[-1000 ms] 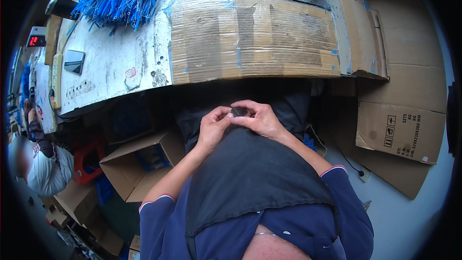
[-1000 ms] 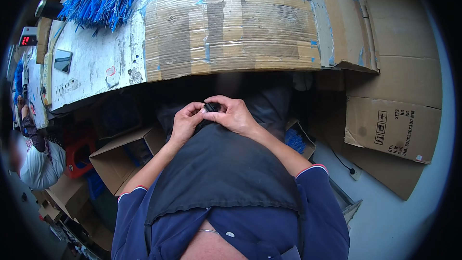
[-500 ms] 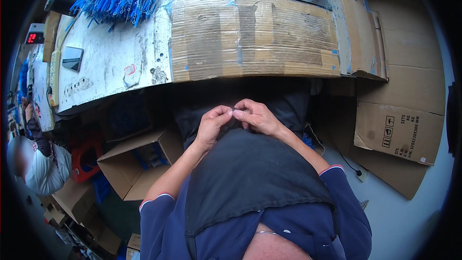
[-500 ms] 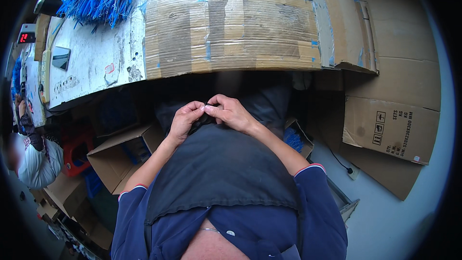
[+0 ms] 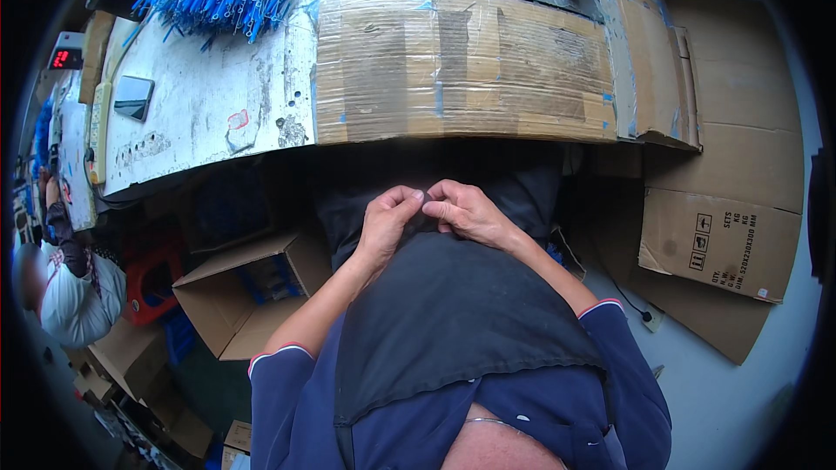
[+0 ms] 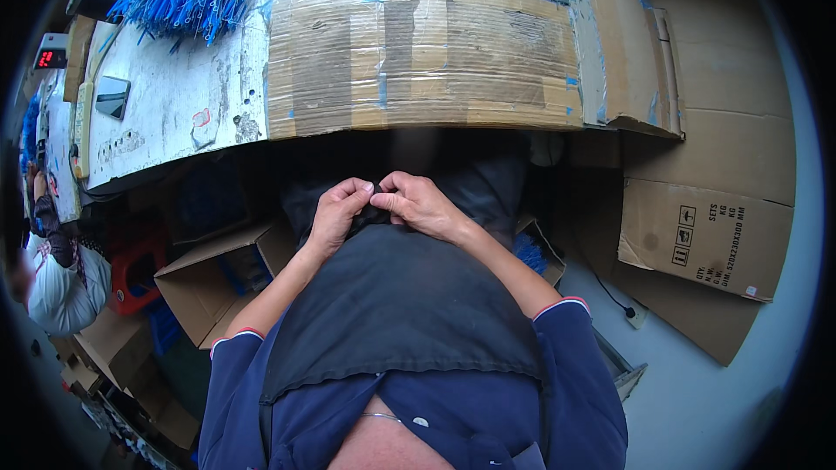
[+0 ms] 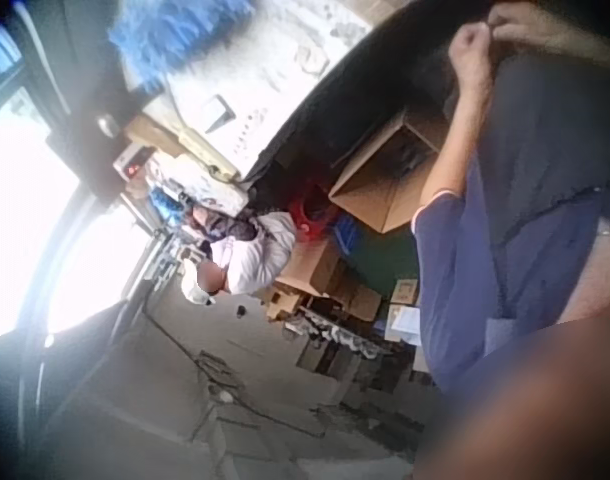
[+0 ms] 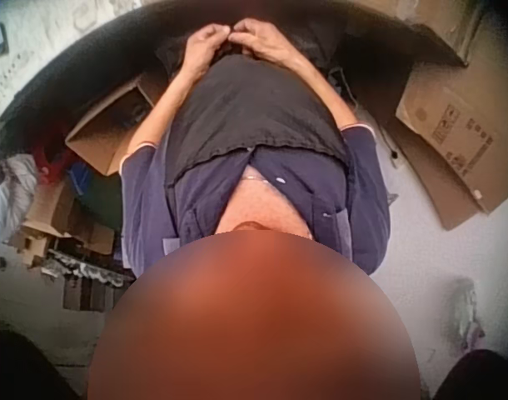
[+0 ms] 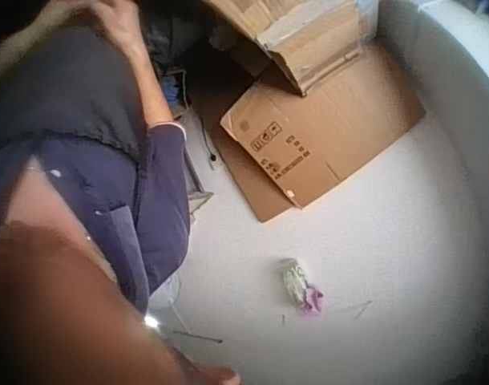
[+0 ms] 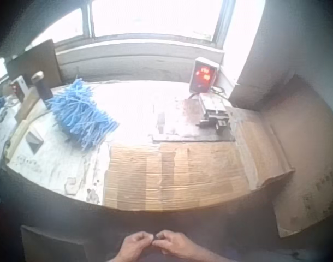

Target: The person is bundling blue wires together and then placing them into a cardboard box.

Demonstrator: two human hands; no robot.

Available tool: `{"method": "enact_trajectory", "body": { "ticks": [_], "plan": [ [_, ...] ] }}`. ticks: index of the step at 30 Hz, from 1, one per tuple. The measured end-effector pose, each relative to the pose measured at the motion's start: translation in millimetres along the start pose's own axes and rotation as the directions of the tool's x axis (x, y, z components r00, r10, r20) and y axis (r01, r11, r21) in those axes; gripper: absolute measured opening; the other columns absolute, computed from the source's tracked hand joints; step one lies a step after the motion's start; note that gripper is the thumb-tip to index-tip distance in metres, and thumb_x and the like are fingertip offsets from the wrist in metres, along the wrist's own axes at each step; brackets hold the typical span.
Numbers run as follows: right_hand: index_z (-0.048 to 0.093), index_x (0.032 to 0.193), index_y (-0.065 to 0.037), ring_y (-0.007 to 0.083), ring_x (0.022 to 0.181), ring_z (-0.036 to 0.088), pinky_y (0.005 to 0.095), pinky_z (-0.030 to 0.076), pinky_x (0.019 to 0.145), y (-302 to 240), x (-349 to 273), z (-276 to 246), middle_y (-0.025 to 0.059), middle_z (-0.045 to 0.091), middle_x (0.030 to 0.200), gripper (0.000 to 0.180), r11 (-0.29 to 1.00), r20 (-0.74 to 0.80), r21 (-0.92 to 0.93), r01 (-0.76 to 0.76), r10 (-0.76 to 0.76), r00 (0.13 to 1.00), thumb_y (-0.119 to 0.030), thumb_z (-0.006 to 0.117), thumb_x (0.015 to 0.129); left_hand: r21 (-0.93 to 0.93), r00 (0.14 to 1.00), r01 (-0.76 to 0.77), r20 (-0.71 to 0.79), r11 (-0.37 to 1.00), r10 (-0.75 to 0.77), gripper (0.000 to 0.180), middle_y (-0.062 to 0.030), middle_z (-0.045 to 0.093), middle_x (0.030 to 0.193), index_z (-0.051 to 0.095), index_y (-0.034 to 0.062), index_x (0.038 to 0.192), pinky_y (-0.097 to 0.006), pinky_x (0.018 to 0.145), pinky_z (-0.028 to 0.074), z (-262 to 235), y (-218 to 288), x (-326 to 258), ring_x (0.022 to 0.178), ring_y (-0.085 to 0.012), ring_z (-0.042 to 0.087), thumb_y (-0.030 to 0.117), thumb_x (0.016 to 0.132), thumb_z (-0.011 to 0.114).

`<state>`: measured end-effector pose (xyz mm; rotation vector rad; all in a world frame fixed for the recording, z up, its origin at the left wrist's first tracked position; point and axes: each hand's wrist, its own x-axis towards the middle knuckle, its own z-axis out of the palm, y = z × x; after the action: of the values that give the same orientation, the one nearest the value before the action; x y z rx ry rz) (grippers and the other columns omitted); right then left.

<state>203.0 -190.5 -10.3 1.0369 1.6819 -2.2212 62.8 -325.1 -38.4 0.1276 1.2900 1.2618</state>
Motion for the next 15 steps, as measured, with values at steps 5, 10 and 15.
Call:
{"method": "enact_trajectory", "body": {
  "ticks": [5, 10, 15],
  "plan": [
    [0.064, 0.107, 0.001, 0.0070, 0.060, 0.055, 0.0237, 0.043, 0.052, 2.8, -0.4, -4.9, 0.0037, 0.062, 0.075, 0.038, 0.996, -0.004, 0.089, -0.015, 0.016, 1.000, -0.037, 0.063, 0.103, 0.111, 0.993, -0.067, -0.091, 0.992, 0.077, 0.015, 0.0036, 0.064, 0.084, 0.070, 0.0036, 0.092, -0.023, 0.071, 0.048, 5.9, 0.2, -0.9, 0.080, -0.0035, 0.057, 0.018, 0.098, 0.069],
    [0.064, 0.102, -0.003, 0.0036, 0.049, 0.047, 0.0198, 0.035, 0.043, 7.7, 4.9, -14.1, 0.0026, 0.062, 0.072, 0.041, 0.963, 0.114, 0.219, -0.155, 0.132, 0.985, -0.043, 0.058, 0.105, 0.342, 0.941, -0.254, -0.128, 0.905, 0.313, 0.015, -0.0015, 0.068, 0.088, 0.070, 0.0006, 0.097, -0.026, 0.073, 0.053, 12.1, 4.7, -6.8, 0.081, -0.0084, 0.064, 0.014, 0.091, 0.074],
    [0.065, 0.099, -0.003, 0.0031, 0.048, 0.046, 0.0190, 0.035, 0.042, 9.6, 4.8, -12.1, 0.0025, 0.062, 0.070, 0.043, 0.968, 0.089, 0.198, -0.151, 0.136, 0.987, -0.045, 0.057, 0.105, 0.602, 0.921, -0.249, -0.095, 0.758, 0.378, 0.020, -0.0062, 0.072, 0.088, 0.071, 0.0002, 0.102, -0.030, 0.076, 0.055, 15.9, 11.4, -14.2, 0.082, -0.0136, 0.069, 0.012, 0.086, 0.076]
  ]
}}
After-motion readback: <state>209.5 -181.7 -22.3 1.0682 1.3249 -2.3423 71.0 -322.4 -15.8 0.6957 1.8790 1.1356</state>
